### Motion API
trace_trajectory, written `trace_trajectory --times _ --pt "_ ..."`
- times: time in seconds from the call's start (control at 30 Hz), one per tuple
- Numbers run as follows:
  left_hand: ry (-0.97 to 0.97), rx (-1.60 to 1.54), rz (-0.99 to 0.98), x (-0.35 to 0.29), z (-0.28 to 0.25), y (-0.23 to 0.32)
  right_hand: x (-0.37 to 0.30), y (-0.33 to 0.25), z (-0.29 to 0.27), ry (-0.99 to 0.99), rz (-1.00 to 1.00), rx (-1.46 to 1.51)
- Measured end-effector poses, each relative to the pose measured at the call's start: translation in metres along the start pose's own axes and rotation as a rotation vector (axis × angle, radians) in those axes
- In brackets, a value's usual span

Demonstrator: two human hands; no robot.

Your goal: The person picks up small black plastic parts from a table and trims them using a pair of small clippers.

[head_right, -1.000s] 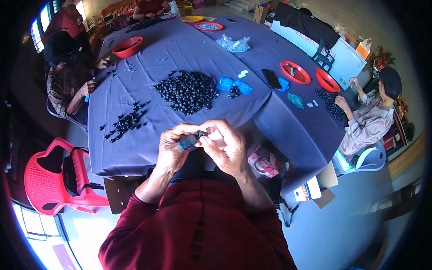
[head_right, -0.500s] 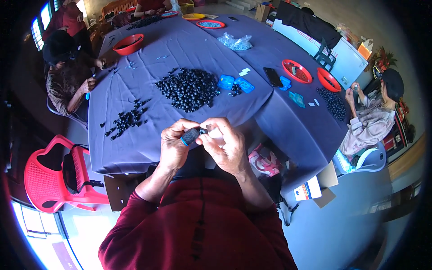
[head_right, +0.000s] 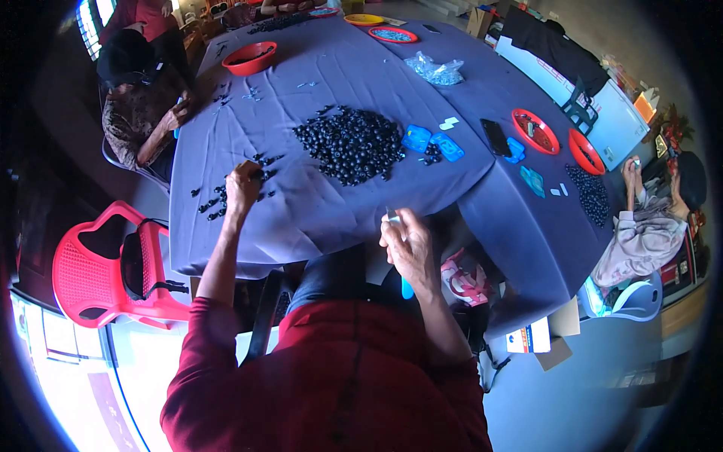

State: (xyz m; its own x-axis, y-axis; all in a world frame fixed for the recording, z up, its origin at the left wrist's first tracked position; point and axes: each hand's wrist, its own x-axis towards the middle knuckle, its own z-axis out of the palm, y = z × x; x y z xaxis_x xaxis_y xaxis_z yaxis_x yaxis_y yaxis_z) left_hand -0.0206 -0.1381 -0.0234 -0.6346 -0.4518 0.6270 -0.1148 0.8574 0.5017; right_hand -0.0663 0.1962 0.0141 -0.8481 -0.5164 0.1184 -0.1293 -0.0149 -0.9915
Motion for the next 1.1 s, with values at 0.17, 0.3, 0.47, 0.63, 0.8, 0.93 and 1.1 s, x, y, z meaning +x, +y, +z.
trace_trajectory --times 0.17,0.3,0.47,0.63,0.8,0.93,1.1 --pt "-0.136 0.266 -0.031 0.019 0.004 -0.06 0.007 0.015 0.002 -0.052 0.031 -0.014" --pt "-0.01 0.401 0.204 0.058 0.034 -0.049 0.015 0.014 0.0 0.007 0.102 -0.012" --pt "-0.136 0.255 -0.111 0.097 0.103 -0.055 0.015 0.02 -0.007 -0.009 0.122 -0.073" --pt "-0.181 0.218 -0.141 0.108 0.144 -0.07 0.012 0.024 -0.019 0.057 0.204 -0.11" --pt "-0.279 0.226 -0.12 0.117 0.158 -0.076 0.015 0.03 -0.024 0.052 0.194 -0.084" --pt "-0.267 0.217 -0.134 0.119 0.165 -0.09 0.016 0.032 -0.024 0.043 0.21 -0.082" --pt "-0.245 0.134 -0.186 0.118 0.162 -0.086 0.014 0.037 -0.026 0.061 0.217 -0.078"
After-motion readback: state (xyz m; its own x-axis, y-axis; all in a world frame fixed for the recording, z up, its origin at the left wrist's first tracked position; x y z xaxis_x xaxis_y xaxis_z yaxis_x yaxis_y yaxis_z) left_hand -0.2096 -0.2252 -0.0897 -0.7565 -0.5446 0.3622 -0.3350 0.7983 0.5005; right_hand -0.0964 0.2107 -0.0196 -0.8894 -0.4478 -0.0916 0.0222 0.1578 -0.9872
